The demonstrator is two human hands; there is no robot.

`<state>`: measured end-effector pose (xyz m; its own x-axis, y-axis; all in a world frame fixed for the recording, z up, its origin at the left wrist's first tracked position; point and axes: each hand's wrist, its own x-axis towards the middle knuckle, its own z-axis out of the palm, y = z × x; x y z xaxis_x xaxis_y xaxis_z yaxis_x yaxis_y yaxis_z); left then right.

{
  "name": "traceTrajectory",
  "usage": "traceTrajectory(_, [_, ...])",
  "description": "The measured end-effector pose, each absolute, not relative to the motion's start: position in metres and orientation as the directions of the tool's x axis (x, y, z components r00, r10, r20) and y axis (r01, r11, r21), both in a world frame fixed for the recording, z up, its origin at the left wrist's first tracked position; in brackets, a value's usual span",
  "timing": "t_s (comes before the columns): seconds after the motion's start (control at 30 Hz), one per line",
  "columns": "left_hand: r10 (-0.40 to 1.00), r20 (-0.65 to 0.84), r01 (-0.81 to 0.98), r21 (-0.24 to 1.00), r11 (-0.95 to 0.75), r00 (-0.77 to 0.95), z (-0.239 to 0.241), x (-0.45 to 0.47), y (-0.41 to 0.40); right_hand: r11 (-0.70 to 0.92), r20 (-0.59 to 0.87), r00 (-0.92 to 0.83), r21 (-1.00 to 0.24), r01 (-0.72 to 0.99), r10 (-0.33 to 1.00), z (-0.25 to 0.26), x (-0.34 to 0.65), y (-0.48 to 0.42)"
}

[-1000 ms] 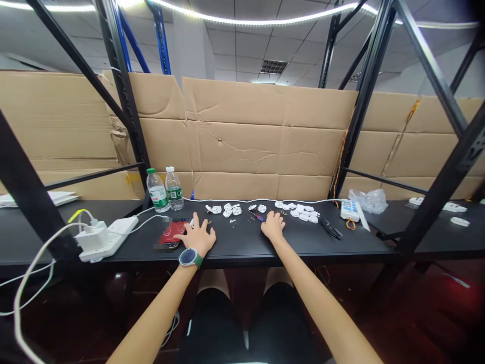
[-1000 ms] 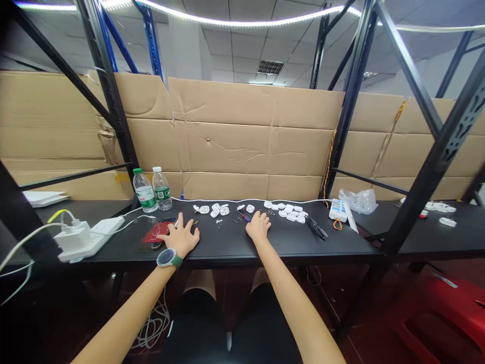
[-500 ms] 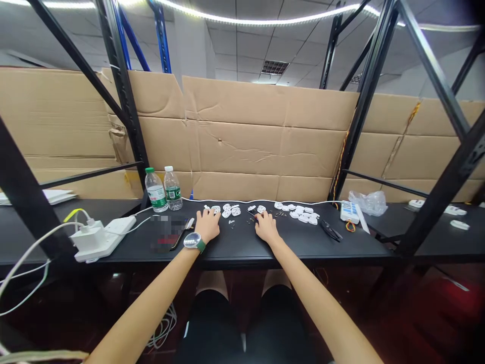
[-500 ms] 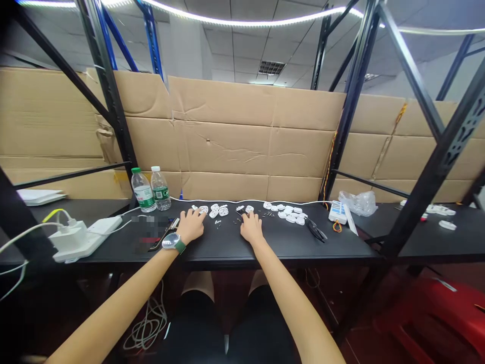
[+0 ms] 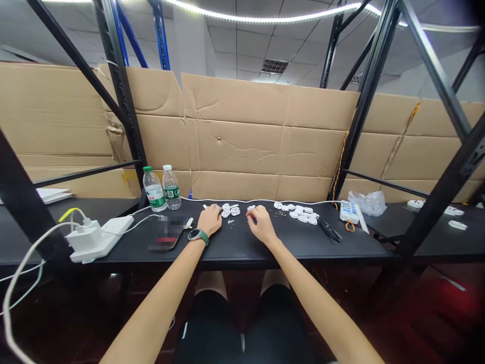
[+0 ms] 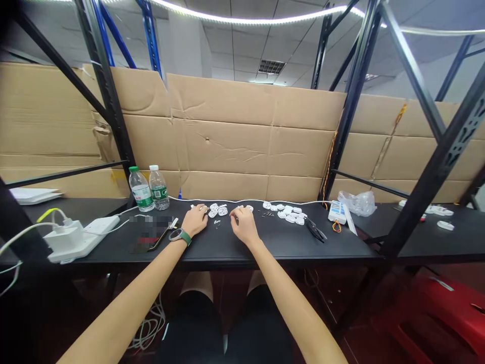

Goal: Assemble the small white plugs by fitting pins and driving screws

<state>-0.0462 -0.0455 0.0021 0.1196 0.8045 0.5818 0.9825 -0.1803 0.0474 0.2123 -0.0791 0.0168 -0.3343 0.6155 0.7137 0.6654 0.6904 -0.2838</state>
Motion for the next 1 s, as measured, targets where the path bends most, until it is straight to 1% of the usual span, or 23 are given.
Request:
traceTrajectory(0.07, [0.801, 0.584, 0.981, 0.04, -0.192, 0.133, 0.0, -0.045, -0.042, 0.614, 0.654, -0.299, -0.322, 0.721, 0.694, 0.014, 0.212, -0.077])
traceTrajectory(0.13, [0.798, 0.582, 0.977, 0.032, -0.212, 0.155, -0.002, -0.044, -0.039, 0.474, 0.542, -0.241, -0.345, 0.81, 0.805, 0.009, 0.213, -0.069])
traceTrajectory(0.2, [0.794, 0.579, 0.97, 0.02, -0.241, 0.185, -0.002, -0.043, -0.036, 0.339, 0.424, -0.183, -0.328, 0.882, 0.887, 0.005, 0.214, -0.058])
traceTrajectory(0.3, [0.784, 0.58, 0.963, 0.0, -0.271, 0.22, -0.002, -0.042, -0.031, 0.237, 0.319, -0.144, -0.272, 0.933, 0.937, 0.005, 0.217, -0.042])
traceTrajectory(0.4, [0.78, 0.583, 0.962, -0.009, -0.274, 0.228, 0.0, -0.042, -0.027, 0.22, 0.254, -0.153, -0.258, 0.941, 0.955, 0.008, 0.219, -0.027])
traceTrajectory(0.5, [0.765, 0.606, 0.962, -0.001, -0.275, 0.219, 0.003, -0.042, -0.028, 0.278, 0.194, -0.23, -0.275, 0.92, 0.954, 0.011, 0.221, -0.015])
traceTrajectory(0.6, [0.736, 0.636, 0.948, 0.023, -0.317, 0.231, 0.008, -0.04, -0.034, 0.344, 0.189, -0.299, -0.298, 0.89, 0.936, 0.014, 0.223, -0.005])
traceTrajectory(0.7, [0.709, 0.657, 0.919, 0.059, -0.389, 0.257, 0.012, -0.035, -0.043, 0.372, 0.207, -0.318, -0.331, 0.867, 0.925, 0.017, 0.226, 0.003])
traceTrajectory(0.77, [0.692, 0.675, 0.891, 0.114, -0.439, 0.254, 0.014, -0.031, -0.044, 0.4, 0.239, -0.328, -0.385, 0.832, 0.914, 0.016, 0.229, 0.008])
traceTrajectory(0.8, [0.694, 0.674, 0.864, 0.165, -0.475, 0.253, 0.015, -0.03, -0.043, 0.421, 0.273, -0.329, -0.433, 0.797, 0.904, 0.015, 0.23, 0.01])
traceTrajectory(0.87, [0.713, 0.661, 0.79, 0.298, -0.535, 0.234, 0.016, -0.027, -0.037, 0.477, 0.378, -0.301, -0.574, 0.665, 0.875, 0.01, 0.234, 0.015])
traceTrajectory(0.9, [0.731, 0.647, 0.748, 0.372, -0.55, 0.216, 0.017, -0.027, -0.032, 0.493, 0.417, -0.275, -0.617, 0.614, 0.866, 0.008, 0.235, 0.016])
traceTrajectory(1.0, [0.805, 0.573, 0.644, 0.558, -0.523, 0.157, 0.023, -0.026, -0.013, 0.55, 0.438, -0.333, -0.64, 0.537, 0.835, 0.004, 0.239, 0.019])
